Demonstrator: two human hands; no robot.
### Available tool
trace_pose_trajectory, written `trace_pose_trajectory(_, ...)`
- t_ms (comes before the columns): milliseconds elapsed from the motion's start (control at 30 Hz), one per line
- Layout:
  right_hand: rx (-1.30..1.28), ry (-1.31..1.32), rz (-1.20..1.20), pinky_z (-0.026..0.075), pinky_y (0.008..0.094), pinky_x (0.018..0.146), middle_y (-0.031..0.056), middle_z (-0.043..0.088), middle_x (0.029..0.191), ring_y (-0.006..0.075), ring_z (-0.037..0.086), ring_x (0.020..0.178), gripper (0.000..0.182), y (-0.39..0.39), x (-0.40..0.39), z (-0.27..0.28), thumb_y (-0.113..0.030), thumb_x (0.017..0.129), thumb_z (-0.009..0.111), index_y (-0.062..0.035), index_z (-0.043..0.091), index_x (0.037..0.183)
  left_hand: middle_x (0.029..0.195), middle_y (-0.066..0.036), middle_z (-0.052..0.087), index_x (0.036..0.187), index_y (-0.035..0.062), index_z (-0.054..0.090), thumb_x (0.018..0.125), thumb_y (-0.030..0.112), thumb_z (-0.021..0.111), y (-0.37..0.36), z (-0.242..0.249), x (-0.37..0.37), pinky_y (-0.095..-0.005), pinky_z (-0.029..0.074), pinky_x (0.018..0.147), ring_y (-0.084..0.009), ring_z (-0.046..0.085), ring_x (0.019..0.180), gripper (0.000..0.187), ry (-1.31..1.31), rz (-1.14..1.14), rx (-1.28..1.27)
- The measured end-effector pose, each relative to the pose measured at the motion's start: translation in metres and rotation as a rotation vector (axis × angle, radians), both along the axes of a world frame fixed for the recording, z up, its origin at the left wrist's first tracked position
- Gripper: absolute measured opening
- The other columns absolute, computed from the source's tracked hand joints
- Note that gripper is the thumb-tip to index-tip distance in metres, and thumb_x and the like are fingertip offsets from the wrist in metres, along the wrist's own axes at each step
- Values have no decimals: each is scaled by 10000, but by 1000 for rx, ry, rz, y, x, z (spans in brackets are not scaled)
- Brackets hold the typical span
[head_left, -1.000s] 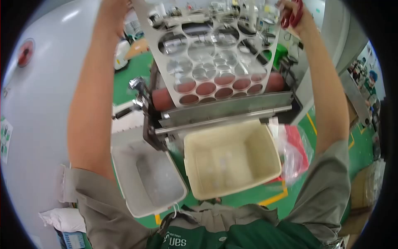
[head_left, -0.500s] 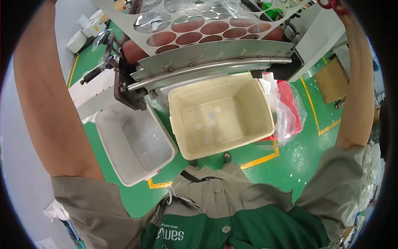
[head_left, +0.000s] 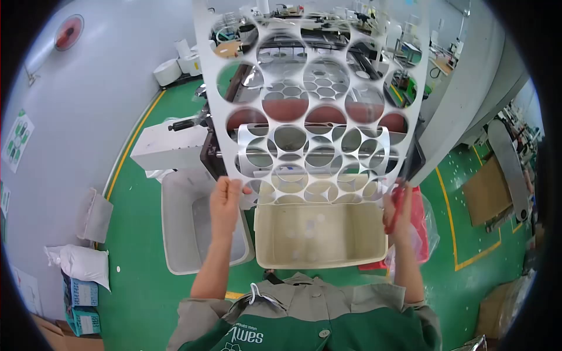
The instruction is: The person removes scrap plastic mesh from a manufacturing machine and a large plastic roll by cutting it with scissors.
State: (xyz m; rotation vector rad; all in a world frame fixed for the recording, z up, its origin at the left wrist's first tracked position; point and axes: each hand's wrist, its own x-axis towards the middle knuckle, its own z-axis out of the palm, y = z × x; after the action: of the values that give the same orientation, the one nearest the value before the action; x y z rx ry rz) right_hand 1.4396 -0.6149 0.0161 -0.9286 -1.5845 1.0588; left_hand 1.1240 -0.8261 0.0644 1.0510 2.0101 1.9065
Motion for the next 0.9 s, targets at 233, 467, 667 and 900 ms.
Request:
trace_pose_trajectory(233,114,106,-96,405,194,670,9,500,894,76,487,758,544,33,-33,-78,-15,834,617,-59,357,1310,738,-155,508,763,12,506,880,193,570,39,-77,-35,-406,369,675,-295,481,726,225,399,155,-31)
trace_pose_trajectory(467,-120,196,97,381,212,411,95,621,804,88,498,501,443,20,41,0,-131,892,573,-127,377,1289,724,-145,520,729,9,513,847,169,608,40,-80,-42,-419,362,700,-342,478,751,221,464,144,40)
trace_pose_trajectory(667,192,-276,93,391,216,560,54,587,905,67,490,677,409,58,87,184,-261,924,552,-94,405,1266,745,-127,527,748,11,528,843,161,621,38,-77,-38,-410,375,753,-306,469,814,200,370,146,44)
trace_pose_trajectory(900,83,-340,287,399,220,624,-2,535,894,77,475,735,400,93,64,320,-346,944,523,-148,426,1279,771,-142,539,762,8,547,863,183,569,46,-77,-50,-405,366,825,-325,498,826,203,425,73,96)
